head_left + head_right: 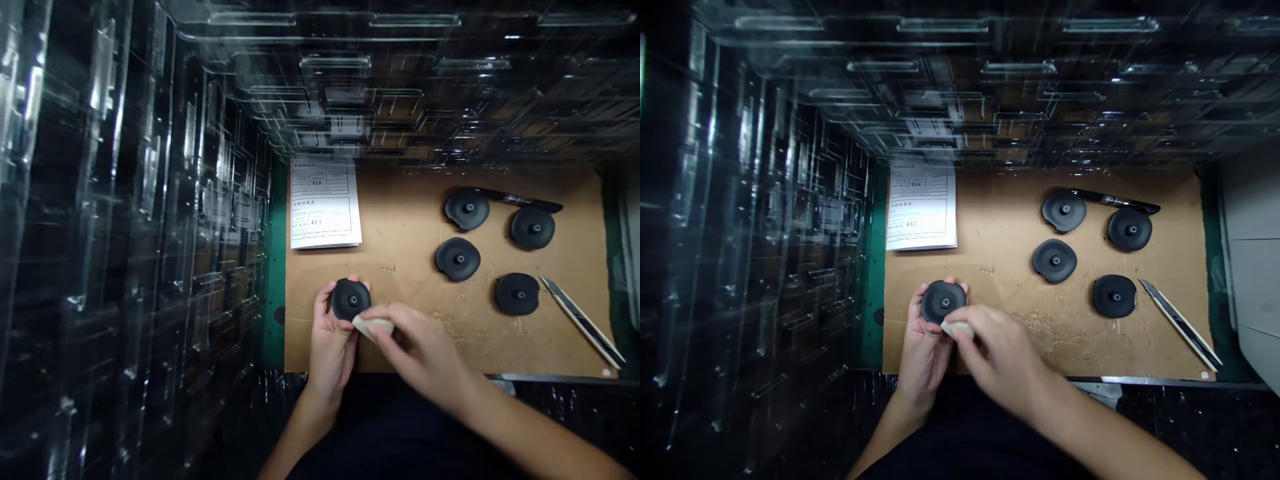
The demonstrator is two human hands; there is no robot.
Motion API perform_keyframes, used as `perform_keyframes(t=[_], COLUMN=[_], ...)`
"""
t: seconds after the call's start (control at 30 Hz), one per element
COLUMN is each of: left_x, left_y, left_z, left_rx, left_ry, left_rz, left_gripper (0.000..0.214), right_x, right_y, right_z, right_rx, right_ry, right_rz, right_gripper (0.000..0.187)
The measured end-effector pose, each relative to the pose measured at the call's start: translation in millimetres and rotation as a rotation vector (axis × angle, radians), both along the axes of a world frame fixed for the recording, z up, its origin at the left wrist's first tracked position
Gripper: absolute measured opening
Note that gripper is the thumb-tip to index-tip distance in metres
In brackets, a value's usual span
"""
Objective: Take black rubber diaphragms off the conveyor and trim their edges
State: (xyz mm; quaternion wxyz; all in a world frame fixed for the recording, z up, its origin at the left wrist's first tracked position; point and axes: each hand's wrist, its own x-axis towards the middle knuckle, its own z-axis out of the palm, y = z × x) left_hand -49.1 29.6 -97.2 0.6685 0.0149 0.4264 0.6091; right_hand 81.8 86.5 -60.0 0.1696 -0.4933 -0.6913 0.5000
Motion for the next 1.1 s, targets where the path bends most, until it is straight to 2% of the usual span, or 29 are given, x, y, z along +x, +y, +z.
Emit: perform_keyframes(t=[0.1, 0.17, 0.27, 0.33, 0.4, 0.57, 0.67, 0.73, 0.8, 0.87, 1.0, 1.1], left_x=[0, 1, 0, 0, -1, -1, -1, -1, -1, -1, -1, 0], left_y=[-1, -1, -1, -1, 0, 1, 1, 1, 0, -1, -2, -2], left_z=[-1.1, -1.8, -1.9, -1.3, -0.6, 0.7, 0.3, -0.6, -1.7, -2.7, -3.6, -3.9], left_rx=[0.019, 0.013, -0.015, -0.029, -0.027, -0.02, 0.004, 0.013, 0.009, 0.0, -0.017, -0.018], left_ry=[0.031, 0.054, 0.05, 0.037, 0.042, 0.03, 0.025, 0.034, 0.053, 0.063, 0.045, 0.073], left_rz=[0.01, 0.029, 0.025, 0.0, -0.003, -0.004, -0.012, -0.009, 0.014, 0.035, 0.01, 0.038], left_gripper=[0.05, 0.05, 0.05, 0.051, 0.051, 0.052, 0.052, 0.051, 0.049, 0.047, 0.048, 0.049], right_x=[1, -3, -12, -17, -21, -12, 6, 13, 9, -2, -24, -28], right_y=[16, 22, 19, 14, 12, 3, 3, 8, 12, 14, 17, 21], right_z=[-4.7, -5.9, -1.4, 2.3, 3.3, -6.8, -13.0, -12.7, -8.5, -2.6, 4.2, -0.1], right_rx=[0.046, 0.117, 0.188, 0.158, 0.112, 0.17, 0.147, 0.134, 0.149, 0.196, 0.201, 0.202], right_ry=[-0.058, -0.048, 0.023, 0.042, 0.055, 0.073, -0.034, -0.115, -0.108, -0.038, -0.041, -0.098], right_rz=[-0.127, -0.154, 0.014, 0.153, 0.208, 0.083, 0.036, -0.053, -0.116, -0.069, 0.17, 0.189], right_gripper=[0.017, 0.021, 0.026, 0.026, 0.025, 0.025, 0.023, 0.022, 0.023, 0.024, 0.025, 0.024])
